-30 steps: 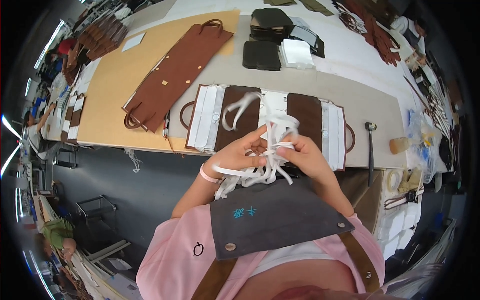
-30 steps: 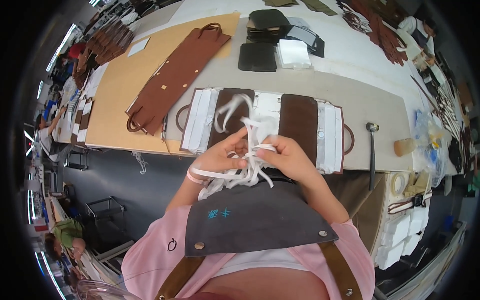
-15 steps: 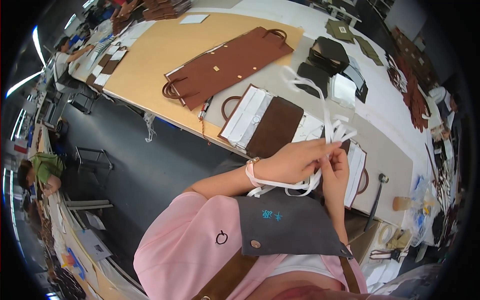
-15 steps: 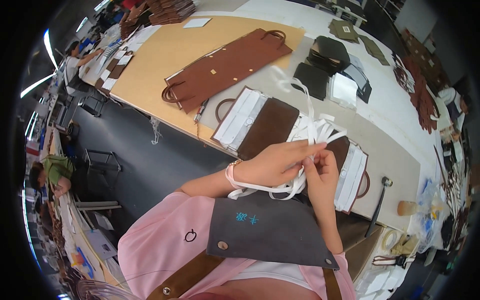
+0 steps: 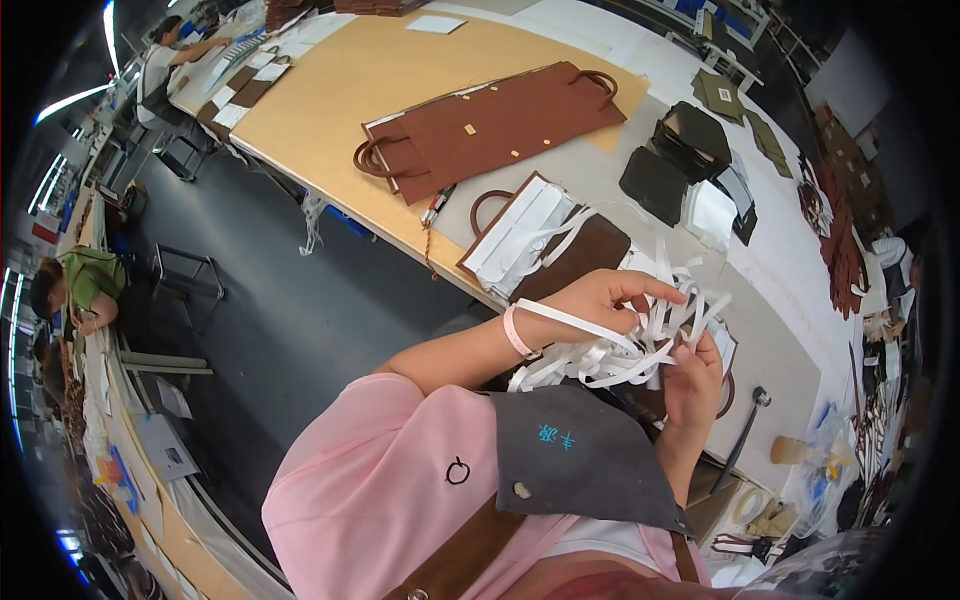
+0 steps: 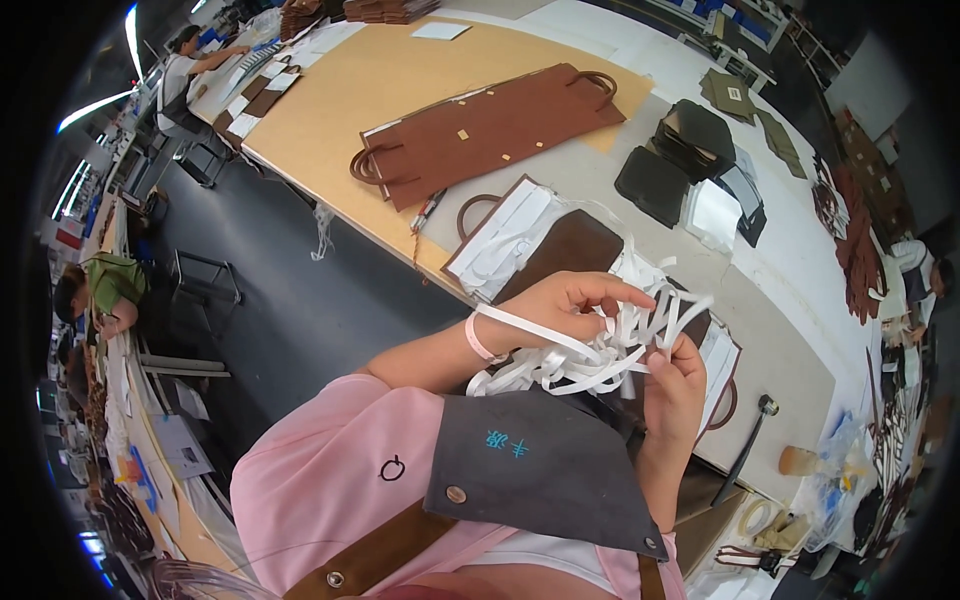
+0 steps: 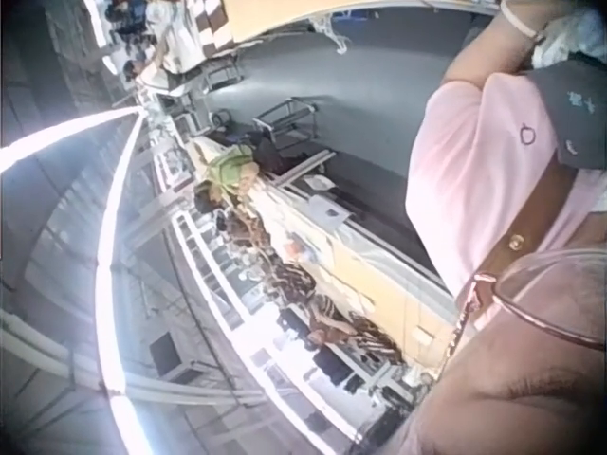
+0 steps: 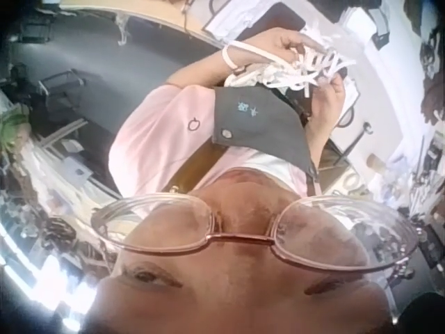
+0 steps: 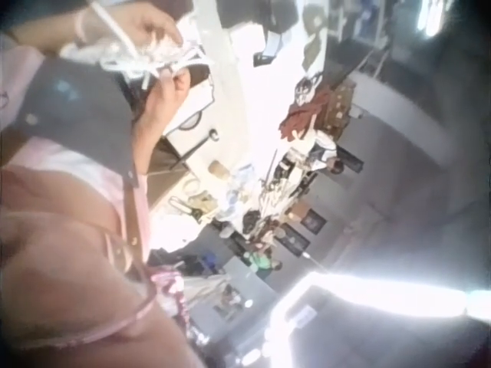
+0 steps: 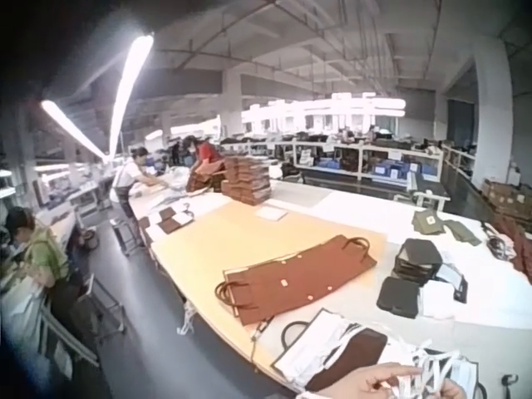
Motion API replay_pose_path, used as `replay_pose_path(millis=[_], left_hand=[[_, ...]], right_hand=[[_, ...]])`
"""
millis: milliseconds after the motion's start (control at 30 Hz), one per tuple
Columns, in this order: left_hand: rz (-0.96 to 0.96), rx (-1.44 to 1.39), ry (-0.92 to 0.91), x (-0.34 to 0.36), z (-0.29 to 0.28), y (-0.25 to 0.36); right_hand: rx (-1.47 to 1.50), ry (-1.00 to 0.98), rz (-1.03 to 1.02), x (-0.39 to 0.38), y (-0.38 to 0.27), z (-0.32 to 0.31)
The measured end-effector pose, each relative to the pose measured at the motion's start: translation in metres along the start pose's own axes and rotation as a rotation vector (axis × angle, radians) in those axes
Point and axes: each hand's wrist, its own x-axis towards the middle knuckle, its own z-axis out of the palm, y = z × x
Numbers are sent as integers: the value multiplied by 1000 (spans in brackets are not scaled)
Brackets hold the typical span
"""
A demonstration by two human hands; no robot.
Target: Applying adhesive lining and strips to leather bag components on a workshop table.
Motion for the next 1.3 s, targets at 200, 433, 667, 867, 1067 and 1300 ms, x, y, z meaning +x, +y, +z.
replay_pose_path(millis=[200, 433, 667, 867, 1067, 1300], left_hand=[[68, -150, 260, 3, -2, -3], [123, -103, 558, 0, -16, -9], [56, -261, 683, 4, -21, 3], [216, -195, -49, 7, 5, -11], [24, -73, -248, 5, 28, -23], [38, -175, 331, 9, -20, -1]], right_hand=[[250, -157, -202, 5, 2, -19], [35, -100, -307, -11, -1, -24], [193, -161, -357, -17, -24, -28], [432, -134, -378, -6, -25, -5], [336, -514, -382, -2, -27, 15], [282, -341, -456, -18, -45, -54]])
